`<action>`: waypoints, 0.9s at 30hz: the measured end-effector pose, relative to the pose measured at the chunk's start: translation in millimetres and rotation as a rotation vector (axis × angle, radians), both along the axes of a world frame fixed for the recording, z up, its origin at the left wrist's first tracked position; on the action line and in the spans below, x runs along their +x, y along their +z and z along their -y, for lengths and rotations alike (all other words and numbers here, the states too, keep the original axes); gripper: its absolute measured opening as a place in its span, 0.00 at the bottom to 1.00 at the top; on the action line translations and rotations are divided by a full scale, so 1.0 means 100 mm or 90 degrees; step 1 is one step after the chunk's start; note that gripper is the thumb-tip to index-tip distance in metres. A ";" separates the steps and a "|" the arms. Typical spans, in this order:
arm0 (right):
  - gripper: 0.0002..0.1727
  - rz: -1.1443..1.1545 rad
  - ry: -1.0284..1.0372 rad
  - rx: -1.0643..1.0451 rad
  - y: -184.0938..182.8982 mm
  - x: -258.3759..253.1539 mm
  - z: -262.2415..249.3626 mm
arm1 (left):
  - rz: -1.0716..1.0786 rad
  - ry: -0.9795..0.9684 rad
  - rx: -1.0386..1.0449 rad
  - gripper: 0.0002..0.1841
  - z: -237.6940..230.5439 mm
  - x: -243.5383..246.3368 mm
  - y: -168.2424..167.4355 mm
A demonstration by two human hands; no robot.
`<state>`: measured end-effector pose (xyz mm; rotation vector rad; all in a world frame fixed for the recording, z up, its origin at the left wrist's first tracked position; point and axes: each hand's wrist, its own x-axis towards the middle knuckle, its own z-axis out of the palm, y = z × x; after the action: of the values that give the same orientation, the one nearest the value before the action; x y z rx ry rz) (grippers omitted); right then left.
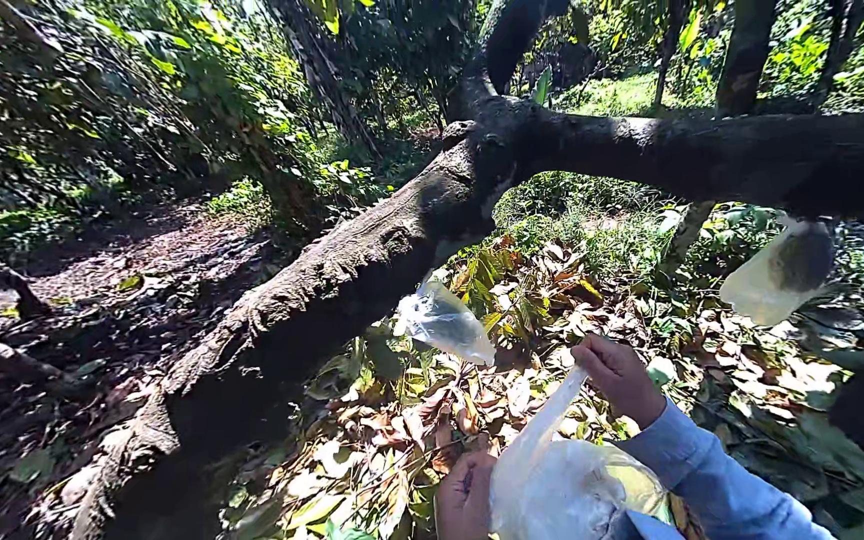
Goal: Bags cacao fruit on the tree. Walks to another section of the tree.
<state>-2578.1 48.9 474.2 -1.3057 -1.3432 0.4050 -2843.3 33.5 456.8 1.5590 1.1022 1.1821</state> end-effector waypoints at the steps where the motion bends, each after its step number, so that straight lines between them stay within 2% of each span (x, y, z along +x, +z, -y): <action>1: 0.18 -0.012 -0.002 0.006 0.00 0.02 -0.01 | 0.013 0.003 0.012 0.08 -0.01 -0.02 0.00; 5: 0.15 -0.077 -0.093 -0.050 -0.01 0.24 -0.10 | 0.049 -0.081 0.021 0.02 -0.10 -0.19 -0.08; 6: 0.16 -0.073 -0.137 -0.080 -0.02 0.30 -0.13 | 0.039 -0.105 -0.006 0.05 -0.11 -0.25 -0.10; 8: 0.15 0.014 -0.196 -0.065 -0.14 0.34 -0.19 | 0.064 -0.104 -0.067 0.06 -0.12 -0.30 -0.12; 9: 0.16 0.071 -0.184 -0.042 -0.19 0.29 -0.19 | 0.085 -0.081 -0.092 0.07 -0.11 -0.28 -0.11; 11: 0.21 0.137 -0.074 0.032 -0.20 -0.01 -0.13 | 0.143 -0.021 -0.122 0.05 -0.11 -0.16 -0.07; 13: 0.23 0.145 0.118 0.092 -0.18 -0.48 0.00 | 0.197 0.010 -0.117 0.03 -0.14 0.01 -0.06; 15: 0.26 0.090 0.332 0.049 -0.17 -0.87 0.08 | 0.254 0.004 -0.109 0.04 -0.15 0.10 -0.07; 16: 0.24 0.061 0.382 0.012 -0.16 -0.99 0.07 | 0.278 0.001 -0.116 0.04 -0.14 0.11 -0.07; 19: 0.09 -0.007 0.406 -0.099 -0.03 -1.00 -0.05 | 0.374 0.047 -0.168 0.09 -0.05 0.05 0.04; 21: 0.07 -0.016 0.372 -0.122 0.04 -0.94 -0.15 | 0.421 0.075 -0.175 0.10 -0.02 -0.07 0.05; 24: 0.07 0.097 0.308 -0.052 0.05 -0.88 -0.22 | 0.324 0.155 -0.114 0.13 -0.01 -0.24 -0.03; 27: 0.03 0.293 0.276 0.087 0.00 -0.96 -0.25 | 0.177 0.197 -0.048 0.07 0.08 -0.35 -0.07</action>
<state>-2674.0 73.7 473.9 -1.0206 -2.0189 0.3066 -2878.4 25.3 450.2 1.1503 1.2104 1.4938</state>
